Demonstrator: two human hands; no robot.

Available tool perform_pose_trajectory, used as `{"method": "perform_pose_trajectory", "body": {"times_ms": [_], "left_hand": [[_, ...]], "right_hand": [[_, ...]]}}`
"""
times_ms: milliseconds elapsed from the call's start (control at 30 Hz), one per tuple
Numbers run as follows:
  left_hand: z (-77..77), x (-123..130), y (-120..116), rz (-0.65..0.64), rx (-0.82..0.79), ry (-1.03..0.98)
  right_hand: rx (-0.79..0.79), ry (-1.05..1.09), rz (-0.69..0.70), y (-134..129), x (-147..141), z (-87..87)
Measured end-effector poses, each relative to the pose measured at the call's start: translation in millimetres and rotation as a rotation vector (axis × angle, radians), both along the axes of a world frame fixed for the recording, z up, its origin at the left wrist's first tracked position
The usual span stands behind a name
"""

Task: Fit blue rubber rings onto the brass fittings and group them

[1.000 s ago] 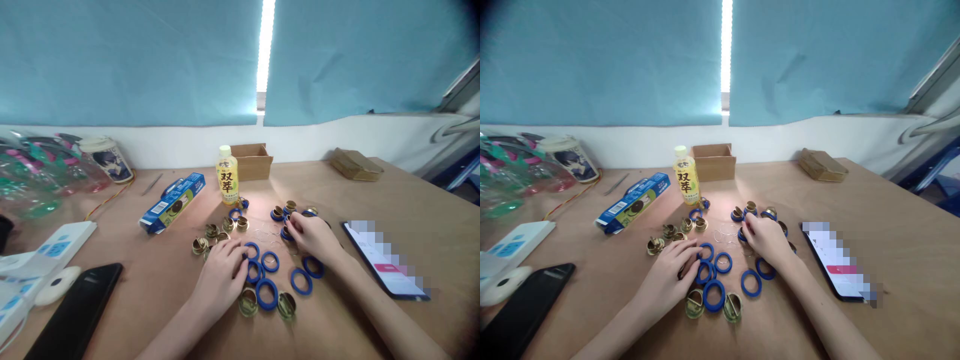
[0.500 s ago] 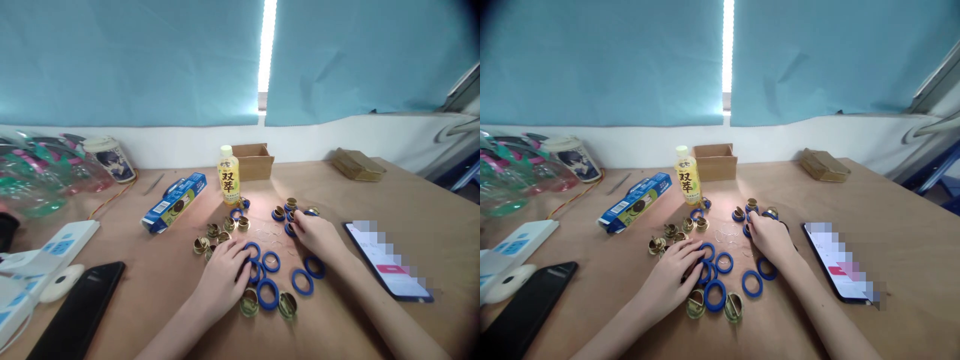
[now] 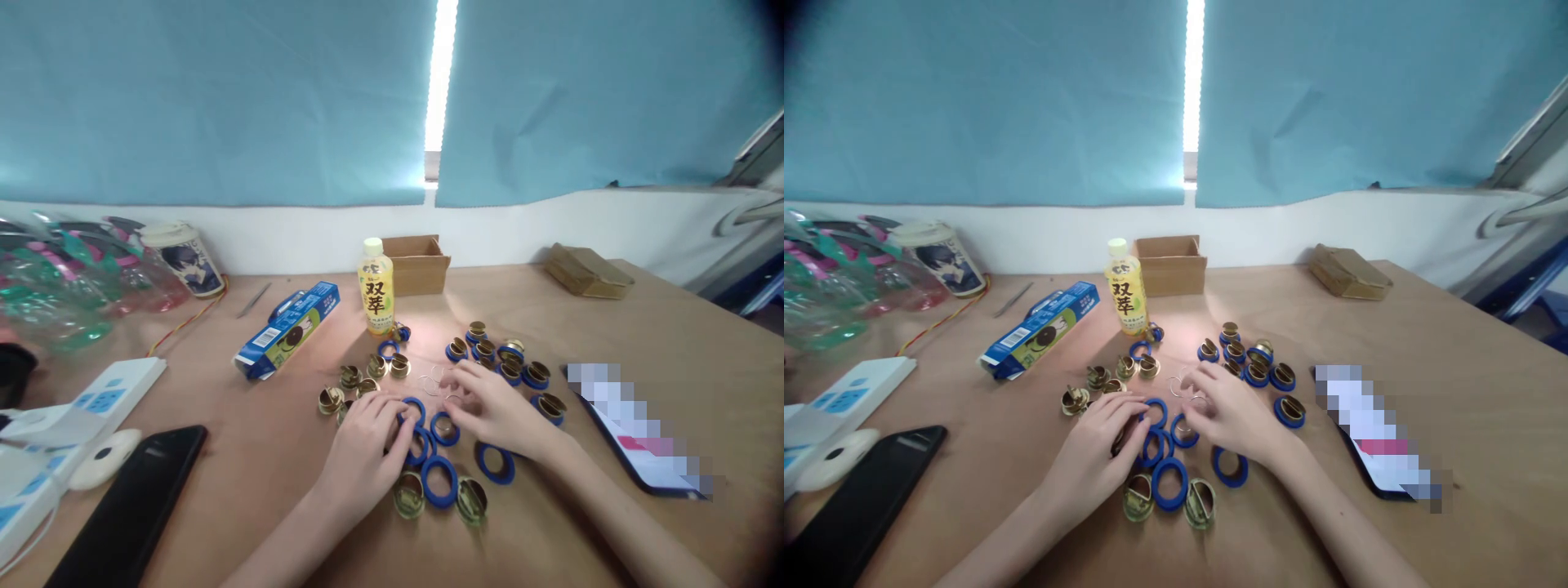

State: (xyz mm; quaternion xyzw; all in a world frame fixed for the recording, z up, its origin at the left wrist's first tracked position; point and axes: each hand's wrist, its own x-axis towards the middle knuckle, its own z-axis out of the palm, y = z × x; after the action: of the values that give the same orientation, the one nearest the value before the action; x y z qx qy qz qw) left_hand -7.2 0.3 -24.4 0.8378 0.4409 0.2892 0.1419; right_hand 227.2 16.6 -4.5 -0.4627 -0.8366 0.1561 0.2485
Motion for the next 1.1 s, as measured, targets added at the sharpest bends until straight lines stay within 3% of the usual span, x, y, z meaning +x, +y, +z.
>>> {"method": "perform_pose_trajectory", "body": {"times_ms": [133, 300, 467, 733, 1100], "left_hand": [[1.6, -4.0, 7.0, 0.098, 0.093, -0.063], [0.4, -15.0, 21.6, 0.271, 0.110, -0.044], [2.4, -22.7, 29.0, 0.404, 0.018, 0.064], [8.8, -29.9, 33.5, 0.351, -0.098, -0.001], [5.2, -31.9, 36.1, 0.325, -0.175, -0.114]], "right_hand": [[-0.053, 0.015, 0.183, -4.3, -5.3, 3.4], [-0.092, -0.031, 0.199, -3.3, -4.6, 5.1], [-0.137, -0.052, 0.197, -6.3, -4.8, 5.4], [-0.129, -0.048, 0.201, -7.5, -4.0, 5.8], [-0.144, 0.046, 0.112, -9.8, -6.1, 12.7]]}}
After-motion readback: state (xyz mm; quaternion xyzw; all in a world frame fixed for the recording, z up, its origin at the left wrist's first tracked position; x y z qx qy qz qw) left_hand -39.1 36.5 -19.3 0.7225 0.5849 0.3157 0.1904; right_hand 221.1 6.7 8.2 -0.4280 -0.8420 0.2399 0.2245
